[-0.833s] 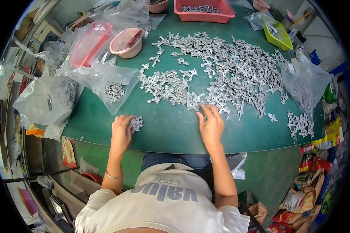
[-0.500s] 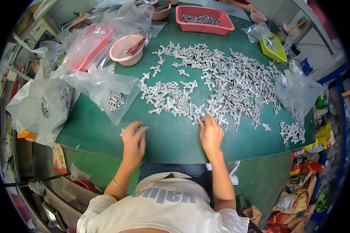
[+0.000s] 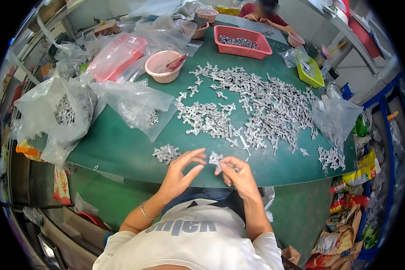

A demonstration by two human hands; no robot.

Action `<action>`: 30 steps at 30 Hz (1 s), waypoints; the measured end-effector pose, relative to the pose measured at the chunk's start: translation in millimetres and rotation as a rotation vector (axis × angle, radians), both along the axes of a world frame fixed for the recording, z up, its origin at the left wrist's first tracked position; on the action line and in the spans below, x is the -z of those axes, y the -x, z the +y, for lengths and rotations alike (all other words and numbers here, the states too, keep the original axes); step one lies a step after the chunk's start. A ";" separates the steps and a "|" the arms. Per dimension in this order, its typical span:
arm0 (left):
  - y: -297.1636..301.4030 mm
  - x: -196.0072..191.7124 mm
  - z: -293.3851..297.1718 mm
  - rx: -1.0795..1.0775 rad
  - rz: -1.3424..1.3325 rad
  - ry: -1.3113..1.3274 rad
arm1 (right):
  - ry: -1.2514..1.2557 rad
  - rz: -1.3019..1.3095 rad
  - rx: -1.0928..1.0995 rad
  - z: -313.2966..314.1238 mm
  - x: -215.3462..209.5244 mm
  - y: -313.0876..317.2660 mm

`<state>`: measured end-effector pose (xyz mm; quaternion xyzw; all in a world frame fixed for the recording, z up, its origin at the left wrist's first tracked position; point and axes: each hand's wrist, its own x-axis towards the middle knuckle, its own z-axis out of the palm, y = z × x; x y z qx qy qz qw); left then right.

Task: The person sorts through a pile of small silver metal cross-shaped parts, picking them up by hand and placing them into a small clear plastic bag.

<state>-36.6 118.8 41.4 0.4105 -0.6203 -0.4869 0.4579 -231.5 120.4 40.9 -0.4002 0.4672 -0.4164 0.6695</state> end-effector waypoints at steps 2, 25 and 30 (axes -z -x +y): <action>0.1 -3.0 7.3 0.014 0.103 0.010 | 0.005 -0.034 -0.048 10.9 -10.1 -6.4; 68.5 -28.9 37.0 0.006 0.219 -0.043 | 0.233 -0.096 -0.105 41.3 -19.3 55.7; 97.6 -36.9 28.4 0.001 0.270 -0.035 | 0.489 0.105 0.121 32.6 -22.6 69.4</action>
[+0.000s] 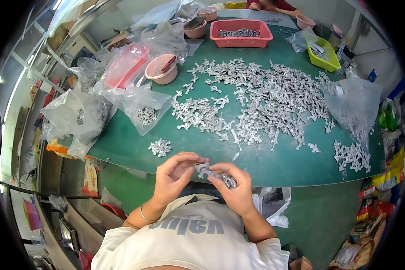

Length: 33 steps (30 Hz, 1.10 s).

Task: The person sorts through a pile of small silver metal cross-shaped parts, picking them up by hand and placing them into a small clear plastic bag.

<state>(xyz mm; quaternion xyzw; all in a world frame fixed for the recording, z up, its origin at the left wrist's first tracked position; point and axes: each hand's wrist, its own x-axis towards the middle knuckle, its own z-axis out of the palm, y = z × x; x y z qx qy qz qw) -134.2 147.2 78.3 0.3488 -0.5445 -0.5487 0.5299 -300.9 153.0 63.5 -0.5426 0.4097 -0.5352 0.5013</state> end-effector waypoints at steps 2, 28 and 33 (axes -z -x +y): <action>10.3 -3.3 -1.8 0.023 0.049 -0.055 | 0.057 0.041 0.029 -2.6 0.8 12.4; -51.4 52.8 -33.3 -0.534 -0.553 -0.049 | -0.193 0.312 0.015 -52.5 54.1 5.1; -111.0 92.6 -54.5 -0.662 -1.241 0.072 | -0.002 0.623 0.172 -82.0 73.7 9.0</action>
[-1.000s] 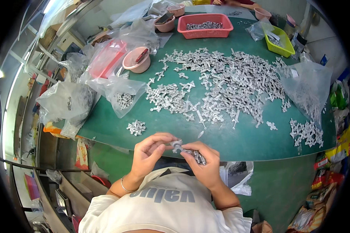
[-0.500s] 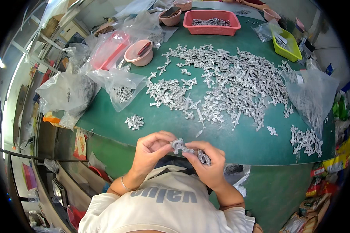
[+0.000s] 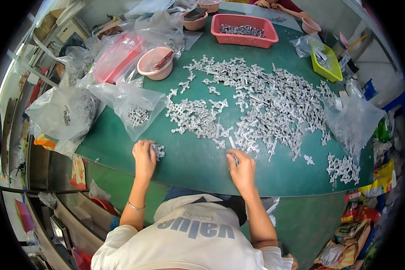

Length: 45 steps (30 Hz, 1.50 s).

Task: The person sorts through a pile of small silver metal cross-shaped parts, picking them up by hand and placing them into a small clear plastic bag.

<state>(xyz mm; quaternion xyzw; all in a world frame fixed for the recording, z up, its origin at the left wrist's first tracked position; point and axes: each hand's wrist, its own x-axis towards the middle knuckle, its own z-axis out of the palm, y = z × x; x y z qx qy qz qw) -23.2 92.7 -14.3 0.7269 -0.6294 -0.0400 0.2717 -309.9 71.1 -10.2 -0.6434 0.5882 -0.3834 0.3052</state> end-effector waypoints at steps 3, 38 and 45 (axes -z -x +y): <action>0.4 8.1 -5.4 -0.021 -0.104 -0.040 | 0.070 0.048 -0.040 -20.8 -4.4 -11.3; -3.4 17.2 0.6 -0.063 0.322 0.275 | 0.021 -1.142 0.694 -39.0 -36.7 197.4; -1.0 15.9 4.7 -0.049 0.122 0.309 | 0.094 -1.285 0.589 -163.3 -69.2 245.0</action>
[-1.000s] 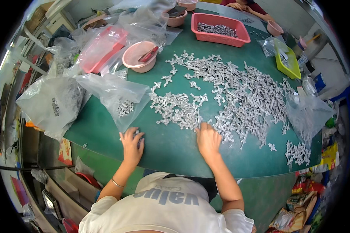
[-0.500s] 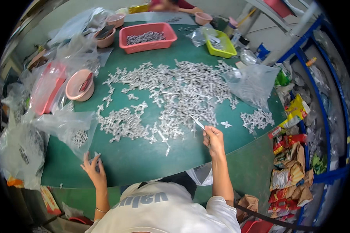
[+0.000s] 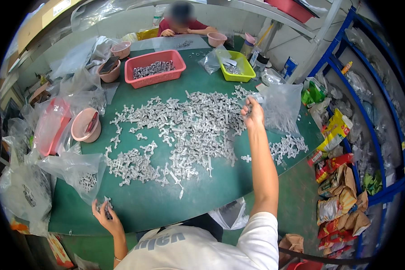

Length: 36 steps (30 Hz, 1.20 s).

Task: The person sorts through a pile of small silver metal cross-shaped parts, picking them up by hand and placing them into a small clear plastic bag.

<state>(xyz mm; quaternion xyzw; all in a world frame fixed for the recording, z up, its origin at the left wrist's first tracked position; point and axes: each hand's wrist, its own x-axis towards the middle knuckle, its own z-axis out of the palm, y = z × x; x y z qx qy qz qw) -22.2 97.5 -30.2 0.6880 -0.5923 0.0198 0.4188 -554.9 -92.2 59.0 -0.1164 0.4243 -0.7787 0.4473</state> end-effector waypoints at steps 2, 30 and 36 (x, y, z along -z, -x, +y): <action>-1.4 0.5 1.6 -0.004 -0.040 0.024 | 0.007 0.014 0.001 -19.2 -13.8 -4.5; 102.6 -17.5 -35.4 0.729 0.187 -0.268 | -0.648 1.889 -0.201 164.7 91.7 -156.4; 132.6 -9.9 -62.8 1.045 -0.098 -0.298 | -0.550 1.858 -0.018 170.5 85.1 -144.6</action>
